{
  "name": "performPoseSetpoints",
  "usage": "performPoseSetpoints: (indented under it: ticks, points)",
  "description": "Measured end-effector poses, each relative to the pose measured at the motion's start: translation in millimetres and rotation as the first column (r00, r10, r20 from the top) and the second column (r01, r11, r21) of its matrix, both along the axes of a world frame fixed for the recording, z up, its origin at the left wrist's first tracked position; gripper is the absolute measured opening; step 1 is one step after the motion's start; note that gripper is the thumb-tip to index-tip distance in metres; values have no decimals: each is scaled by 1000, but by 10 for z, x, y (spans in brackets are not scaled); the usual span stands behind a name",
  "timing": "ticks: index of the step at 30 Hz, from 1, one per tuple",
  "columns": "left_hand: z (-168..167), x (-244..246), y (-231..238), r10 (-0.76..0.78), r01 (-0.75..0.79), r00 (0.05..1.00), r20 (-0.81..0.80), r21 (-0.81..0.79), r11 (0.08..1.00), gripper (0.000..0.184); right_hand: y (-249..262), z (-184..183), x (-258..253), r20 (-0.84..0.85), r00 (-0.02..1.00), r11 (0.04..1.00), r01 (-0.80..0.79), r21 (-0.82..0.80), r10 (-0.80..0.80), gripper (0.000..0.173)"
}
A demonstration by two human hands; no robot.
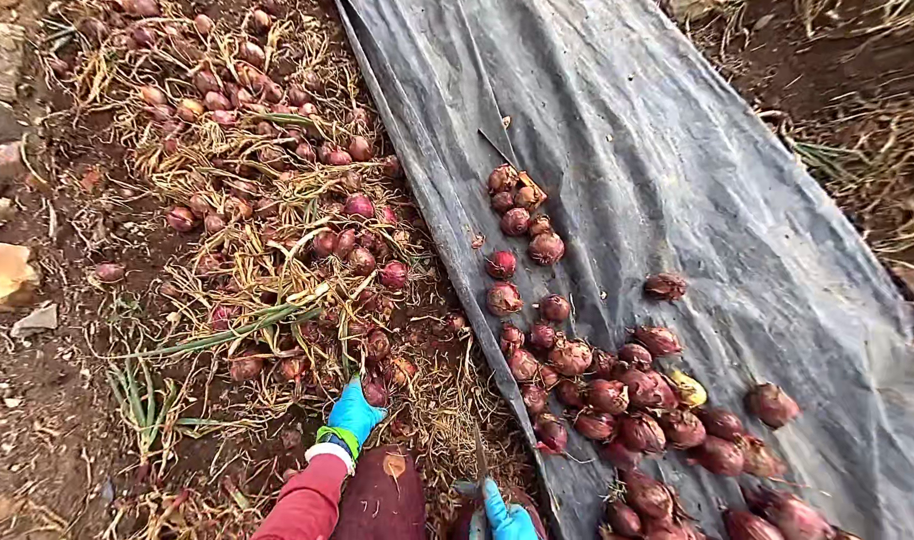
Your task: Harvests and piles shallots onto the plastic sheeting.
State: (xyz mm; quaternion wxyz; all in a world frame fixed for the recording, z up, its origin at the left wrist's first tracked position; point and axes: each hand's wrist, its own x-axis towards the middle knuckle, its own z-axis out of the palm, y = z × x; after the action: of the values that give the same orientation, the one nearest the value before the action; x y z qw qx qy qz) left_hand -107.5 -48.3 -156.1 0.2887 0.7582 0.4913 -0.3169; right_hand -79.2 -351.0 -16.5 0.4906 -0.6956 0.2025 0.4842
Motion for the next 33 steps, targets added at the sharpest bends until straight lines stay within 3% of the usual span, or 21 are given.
performPoseSetpoints:
  ticks: [3,8,10,13,16,18,20,22,24,26,28,30,31,33]
  points:
    - [358,-17,54,-57,55,987,151,21,998,112,-66,69,-54,60,998,999,4,45,-6,75]
    - [1467,-102,76,-220,225,882,416,38,974,111,-304,-64,-150,80,996,996,26,83,-33,81]
    - [1769,-210,-5,-101,174,788,607,-62,983,112,-300,-73,-177,103,995,989,-31,143,17,81]
    - [2008,-305,-180,250,77,615,748,-372,925,110,-225,51,-245,186,973,955,-176,239,133,83]
    - [1970,-365,-332,406,10,567,717,-499,867,75,-181,146,-332,251,955,928,-232,292,159,82]
    - [1898,-404,-434,410,-29,551,727,-474,880,57,-173,220,-361,269,954,929,-213,301,132,81]
    - [1958,-402,-457,168,101,590,790,-278,955,64,-151,235,-297,275,954,914,-215,344,121,83]
    - [1992,-392,-503,-108,251,606,788,-61,966,67,-108,201,-240,270,953,886,-241,396,138,83]
    - [1938,-347,-543,-343,420,615,710,74,905,63,14,191,-156,295,947,869,-251,426,129,80]
    - [1971,-233,-562,-563,621,634,531,85,780,80,143,176,23,398,909,879,-286,382,123,87]
    - [1969,-108,-512,-668,727,630,396,2,686,92,229,87,187,485,847,901,-366,234,218,92]
    - [1836,-5,-362,-711,750,642,287,-44,660,94,262,49,330,384,845,891,-442,107,373,88]
    - [1756,40,-271,-709,738,664,239,-57,672,93,245,55,400,330,850,879,-465,104,410,85]
    - [1580,84,-115,-608,632,765,211,-68,772,89,170,58,437,301,898,895,-391,214,320,82]
